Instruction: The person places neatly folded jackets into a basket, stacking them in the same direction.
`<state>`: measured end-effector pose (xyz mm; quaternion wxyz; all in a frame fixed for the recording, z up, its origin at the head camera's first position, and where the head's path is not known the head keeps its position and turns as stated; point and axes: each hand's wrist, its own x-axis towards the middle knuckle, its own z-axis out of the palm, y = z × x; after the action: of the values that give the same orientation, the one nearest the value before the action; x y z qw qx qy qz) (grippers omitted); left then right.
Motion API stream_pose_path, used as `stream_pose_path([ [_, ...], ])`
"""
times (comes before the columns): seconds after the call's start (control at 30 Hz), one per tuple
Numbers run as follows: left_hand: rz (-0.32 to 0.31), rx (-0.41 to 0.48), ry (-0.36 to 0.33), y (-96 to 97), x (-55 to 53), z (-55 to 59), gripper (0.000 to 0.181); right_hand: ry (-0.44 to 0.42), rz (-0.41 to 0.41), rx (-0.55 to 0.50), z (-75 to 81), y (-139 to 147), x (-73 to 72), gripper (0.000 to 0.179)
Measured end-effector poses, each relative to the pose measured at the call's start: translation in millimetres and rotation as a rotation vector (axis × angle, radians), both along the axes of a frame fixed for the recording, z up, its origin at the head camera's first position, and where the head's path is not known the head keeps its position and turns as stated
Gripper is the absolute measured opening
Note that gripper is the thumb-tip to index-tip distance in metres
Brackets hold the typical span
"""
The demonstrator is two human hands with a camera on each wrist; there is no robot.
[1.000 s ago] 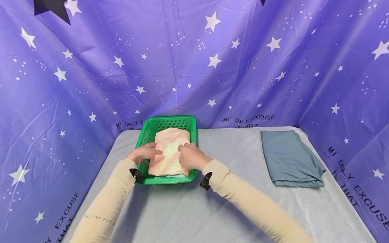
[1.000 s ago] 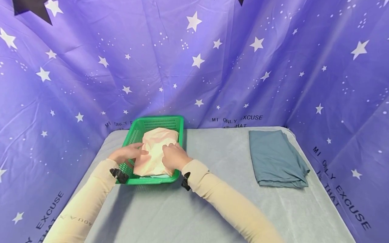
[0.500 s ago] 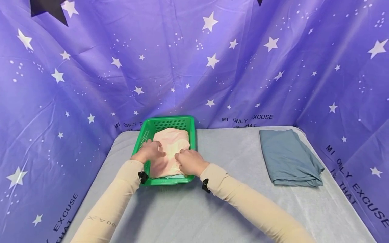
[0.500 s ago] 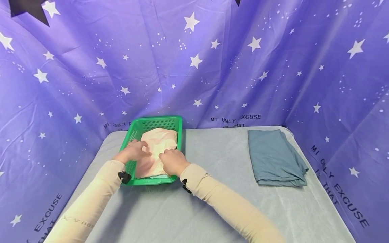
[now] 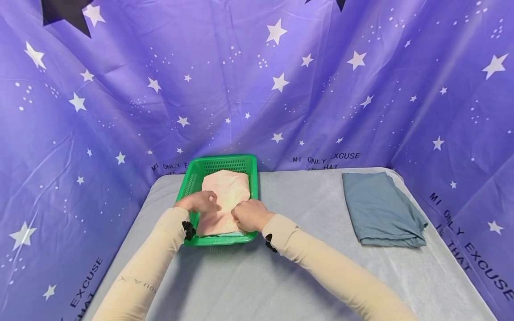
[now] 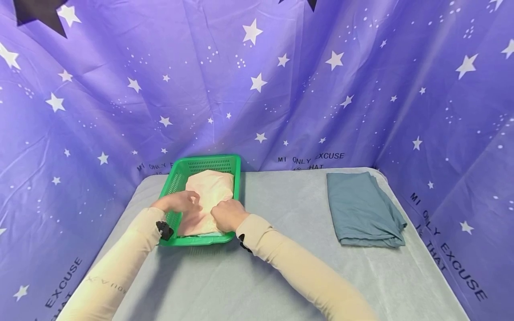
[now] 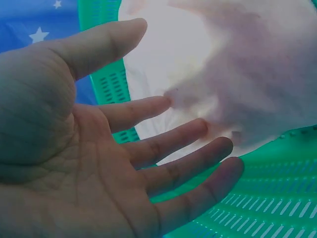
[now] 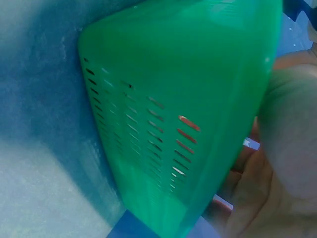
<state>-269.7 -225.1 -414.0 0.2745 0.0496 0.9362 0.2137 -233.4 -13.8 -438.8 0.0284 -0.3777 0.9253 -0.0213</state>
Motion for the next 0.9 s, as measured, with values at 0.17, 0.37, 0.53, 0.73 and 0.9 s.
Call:
stream_pose_path([
  [0.17, 0.014, 0.002, -0.045, -2.3, 0.1, -3.2, 0.07, -0.029, 0.006, 0.035, -2.6, -1, -2.4, 0.015],
  [0.37, 0.012, -0.002, -0.06, -3.9, -1.3, -8.2, 0.07, -0.041, 0.036, 0.072, -5.7, -4, -4.8, 0.034],
  [0.53, 0.019, 0.006, -0.049, -3.2, -3.8, -8.4, 0.068, -0.041, 0.055, 0.013, -7.0, 1, -5.5, 0.026],
  [0.73, -0.007, 0.045, 0.073, -6.8, 2.6, 4.0, 0.068, 0.0, 0.122, -0.268, -2.0, 20, -3.7, 0.02],
  [0.9, 0.062, 0.141, 0.252, -4.7, 17.0, 23.4, 0.062, -0.084, 0.032, -0.562, 3.0, 50, 1.9, 0.021],
])
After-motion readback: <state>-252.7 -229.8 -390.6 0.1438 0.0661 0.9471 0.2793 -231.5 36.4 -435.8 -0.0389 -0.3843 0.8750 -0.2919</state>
